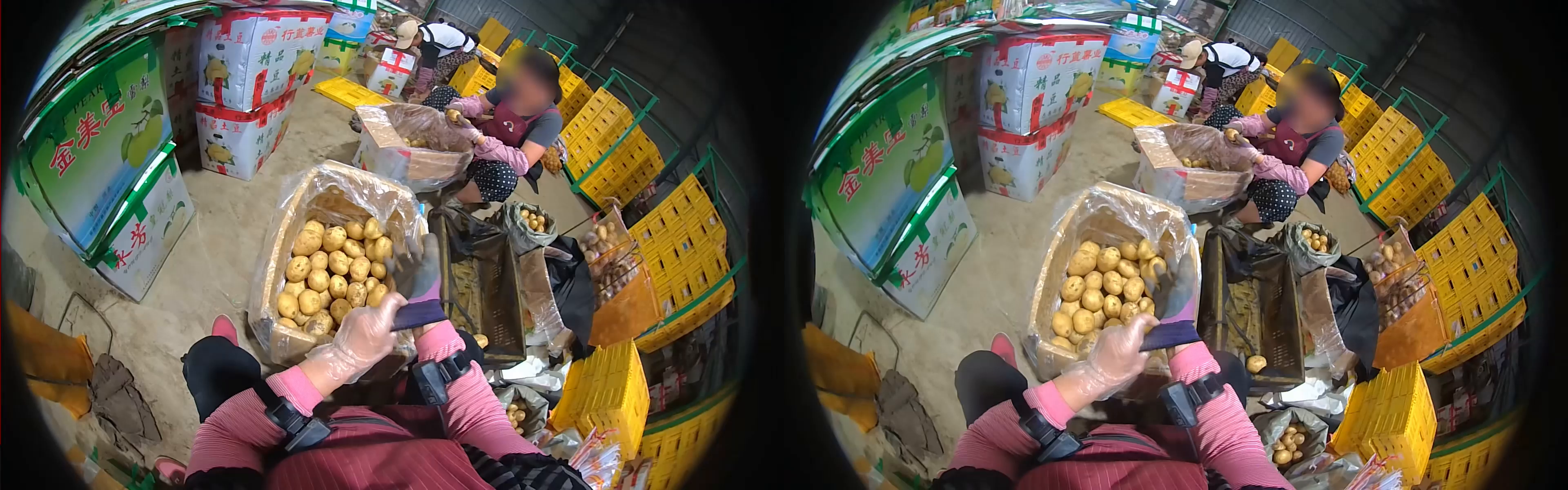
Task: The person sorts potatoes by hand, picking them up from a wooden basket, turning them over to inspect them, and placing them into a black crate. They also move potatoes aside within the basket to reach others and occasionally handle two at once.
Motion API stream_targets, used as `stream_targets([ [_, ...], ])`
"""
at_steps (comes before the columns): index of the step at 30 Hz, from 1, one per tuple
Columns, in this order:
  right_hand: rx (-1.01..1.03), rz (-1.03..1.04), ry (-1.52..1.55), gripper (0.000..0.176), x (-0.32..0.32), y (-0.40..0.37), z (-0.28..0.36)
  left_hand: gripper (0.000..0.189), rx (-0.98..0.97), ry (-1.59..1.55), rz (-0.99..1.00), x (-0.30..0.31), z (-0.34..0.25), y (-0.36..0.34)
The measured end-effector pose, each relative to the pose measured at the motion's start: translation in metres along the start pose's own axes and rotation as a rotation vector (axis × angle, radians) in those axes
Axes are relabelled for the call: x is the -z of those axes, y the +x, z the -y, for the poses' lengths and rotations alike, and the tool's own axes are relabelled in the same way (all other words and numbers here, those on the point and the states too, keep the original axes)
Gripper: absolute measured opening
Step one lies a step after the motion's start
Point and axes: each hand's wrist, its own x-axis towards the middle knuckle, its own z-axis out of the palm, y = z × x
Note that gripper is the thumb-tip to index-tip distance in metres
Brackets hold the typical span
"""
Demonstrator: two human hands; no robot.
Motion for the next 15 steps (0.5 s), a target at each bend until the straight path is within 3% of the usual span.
stream_targets([
  [3,0.101,0.002,0.036,0.070,-0.004,-0.021,0.031,0.050,0.177,-0.170,-0.159,-0.017,-0.021,0.010],
  [5,0.167,0.027,0.059,0.067,-0.009,-0.025,0.026,0.036,0.380,-0.048,-0.086,-0.010,-0.022,0.012],
  [6,0.139,-0.024,0.151,0.064,-0.006,-0.027,0.028,0.036,0.387,-0.048,-0.083,-0.011,-0.024,0.011],
  [9,0.288,0.068,0.135,0.062,-0.006,-0.029,0.025,0.022,0.474,-0.104,0.317,-0.008,-0.033,0.010],
  [11,0.384,0.053,0.025,0.061,0.005,-0.028,0.029,0.023,0.326,-0.053,0.506,-0.014,-0.032,-0.001],
  [12,0.358,0.064,-0.006,0.062,0.016,-0.029,0.031,0.023,0.329,-0.048,0.509,-0.017,-0.027,-0.006],
  [14,0.298,0.054,-0.135,0.064,0.045,-0.026,0.037,0.024,0.056,-0.262,0.629,-0.023,-0.015,-0.015],
  [15,0.325,0.038,-0.217,0.060,0.058,-0.020,0.045,0.024,-0.041,-0.226,0.856,-0.018,-0.011,-0.016],
])
